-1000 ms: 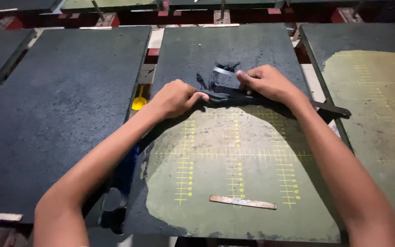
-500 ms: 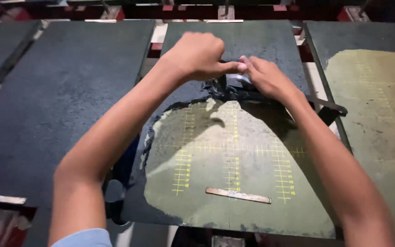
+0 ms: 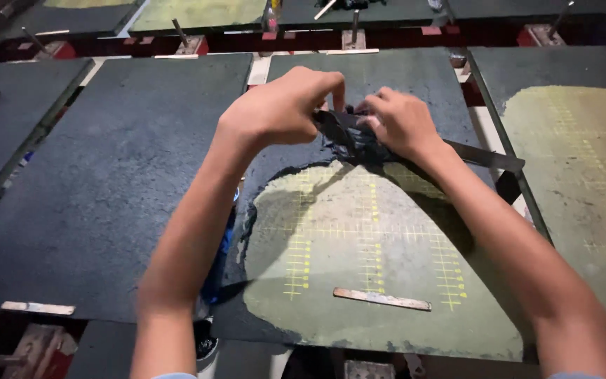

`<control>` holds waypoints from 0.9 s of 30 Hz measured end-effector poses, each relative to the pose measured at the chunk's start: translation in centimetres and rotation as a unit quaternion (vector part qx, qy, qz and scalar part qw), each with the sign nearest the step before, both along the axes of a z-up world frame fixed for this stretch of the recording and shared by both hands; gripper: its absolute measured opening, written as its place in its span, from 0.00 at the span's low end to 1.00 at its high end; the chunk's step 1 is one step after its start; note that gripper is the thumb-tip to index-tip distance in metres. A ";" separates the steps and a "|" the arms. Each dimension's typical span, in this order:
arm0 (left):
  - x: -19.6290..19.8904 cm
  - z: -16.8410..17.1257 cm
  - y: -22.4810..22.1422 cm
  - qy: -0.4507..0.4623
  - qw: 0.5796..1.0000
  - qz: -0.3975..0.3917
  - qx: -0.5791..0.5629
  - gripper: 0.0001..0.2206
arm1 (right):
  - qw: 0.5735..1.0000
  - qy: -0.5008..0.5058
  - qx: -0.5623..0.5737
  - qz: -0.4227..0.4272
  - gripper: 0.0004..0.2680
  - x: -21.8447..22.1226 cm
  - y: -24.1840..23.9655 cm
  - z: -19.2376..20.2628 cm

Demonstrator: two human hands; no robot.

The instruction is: Cleaning a screen printing platen by scraping and peeling off dried ink or adhesive residue using a metal ruler and hands.

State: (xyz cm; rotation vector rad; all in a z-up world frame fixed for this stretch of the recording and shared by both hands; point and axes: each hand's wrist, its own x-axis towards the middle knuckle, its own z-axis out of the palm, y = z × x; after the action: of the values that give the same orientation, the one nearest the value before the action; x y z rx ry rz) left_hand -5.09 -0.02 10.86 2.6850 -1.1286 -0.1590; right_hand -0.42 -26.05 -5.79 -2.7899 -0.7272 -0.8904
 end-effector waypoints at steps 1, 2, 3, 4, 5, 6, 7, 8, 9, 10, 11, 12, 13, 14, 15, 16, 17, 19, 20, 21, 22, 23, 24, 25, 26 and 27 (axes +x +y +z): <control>0.0 -0.1 0.5 -0.001 1.000 0.000 -0.001 0.19 | 1.000 -0.001 -0.001 0.000 0.09 -0.5 0.8 1.1; 0.2 -0.2 0.7 -0.025 0.998 -0.031 -0.056 0.16 | 0.999 -0.006 0.045 0.027 0.08 -1.0 1.3 2.3; 0.4 -0.3 1.0 -0.049 0.991 -0.062 -0.110 0.15 | 0.994 -0.012 0.092 0.054 0.08 -1.4 1.9 3.4; 1.0 -0.6 0.7 -0.048 0.990 -0.062 -0.114 0.15 | 0.995 -0.011 0.088 0.054 0.08 -3.0 3.0 5.4; 1.6 -1.0 0.4 -0.114 0.969 -0.137 -0.172 0.15 | 0.972 0.105 0.180 0.110 0.11 -4.7 4.1 7.3; 2.2 -1.4 0.3 -0.176 0.935 -0.210 -0.226 0.17 | 0.924 0.220 0.268 0.164 0.15 -6.3 5.4 9.0; 2.3 -1.6 -0.3 -0.176 0.935 -0.208 -0.228 0.17 | 0.924 0.222 0.266 0.164 0.15 -6.3 6.0 8.8; 2.4 -1.9 -0.9 -0.249 0.910 -0.221 -0.245 0.16 | 0.907 0.258 0.279 0.183 0.17 -6.4 6.6 8.5; 2.4 -2.1 -1.5 -0.321 0.880 -0.234 -0.260 0.15 | 0.888 0.293 0.292 0.201 0.19 -6.5 7.1 8.2; 2.3 -2.6 -2.0 -0.321 0.881 -0.233 -0.259 0.15 | 0.888 0.293 0.292 0.201 0.19 -6.3 7.1 6.8; 2.1 -3.1 -2.4 -0.361 0.862 -0.239 -0.263 0.14 | 0.814 0.359 0.412 0.196 0.10 -6.2 7.1 5.5; 1.9 -3.6 -2.9 -0.400 0.843 -0.243 -0.267 0.12 | 0.720 0.417 0.523 0.185 0.09 -6.0 7.1 4.0; 1.9 -4.0 -3.1 -0.399 0.843 -0.242 -0.267 0.12 | 0.719 0.419 0.522 0.185 0.09 -5.7 6.5 3.5; 1.9 -4.2 -3.3 -0.407 0.836 -0.240 -0.278 0.14 | 0.771 0.390 0.482 0.147 0.10 -5.4 5.9 3.0; 1.9 -4.5 -3.5 -0.414 0.829 -0.238 -0.290 0.15 | 0.817 0.358 0.439 0.107 0.13 -5.0 5.2 2.6; 2.0 -4.7 -3.6 -0.413 0.830 -0.237 -0.291 0.15 | 0.817 0.359 0.439 0.107 0.13 -4.5 4.9 2.0; 2.0 -4.9 -3.7 -0.389 0.836 -0.226 -0.314 0.12 | 0.779 0.374 0.492 0.109 0.09 -4.0 4.6 1.4; 2.4 -6.2 -4.0 -0.363 0.841 -0.216 -0.337 0.24 | 0.736 0.386 0.545 0.109 0.11 -3.4 3.9 0.7; 2.8 -7.4 -4.2 -0.364 0.848 -0.187 -0.337 0.25 | 0.797 0.353 0.484 0.080 0.04 -3.3 3.6 0.6; 3.2 -8.6 -4.3 -0.364 0.854 -0.157 -0.337 0.28 | 0.850 0.317 0.418 0.050 0.08 -3.1 3.4 0.5; 3.6 -10.6 -4.3 -0.364 0.854 -0.156 -0.337 0.28 | 0.850 0.317 0.418 0.050 0.08 -3.2 3.6 0.4; 4.1 -12.7 -4.3 -0.347 0.852 -0.142 -0.366 0.31 | 0.816 0.308 0.483 0.083 0.08 -3.3 3.8 0.3; 4.6 -14.7 -4.5 -0.330 0.847 -0.129 -0.397 0.36 | 0.777 0.294 0.545 0.114 0.19 -3.4 3.9 0.2; 4.6 -16.5 -4.4 -0.331 0.846 -0.129 -0.397 0.36 | 0.777 0.293 0.545 0.114 0.19 -3.2 4.3 -0.1; 4.7 -18.3 -4.5 -0.306 0.848 -0.109 -0.418 0.43 | 0.726 0.300 0.614 0.077 0.20 -3.0 4.5 -0.2; 4.9 -20.0 -4.6 -0.280 0.850 -0.090 -0.438 0.53 | 0.668 0.303 0.679 0.039 0.21 -2.8 4.7 -0.4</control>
State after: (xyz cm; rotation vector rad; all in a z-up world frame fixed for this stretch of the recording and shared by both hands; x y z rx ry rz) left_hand -0.21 -4.67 -9.13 1.8069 -1.1822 0.9383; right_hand -3.18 -21.36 -6.21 -1.4287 0.0476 -0.1707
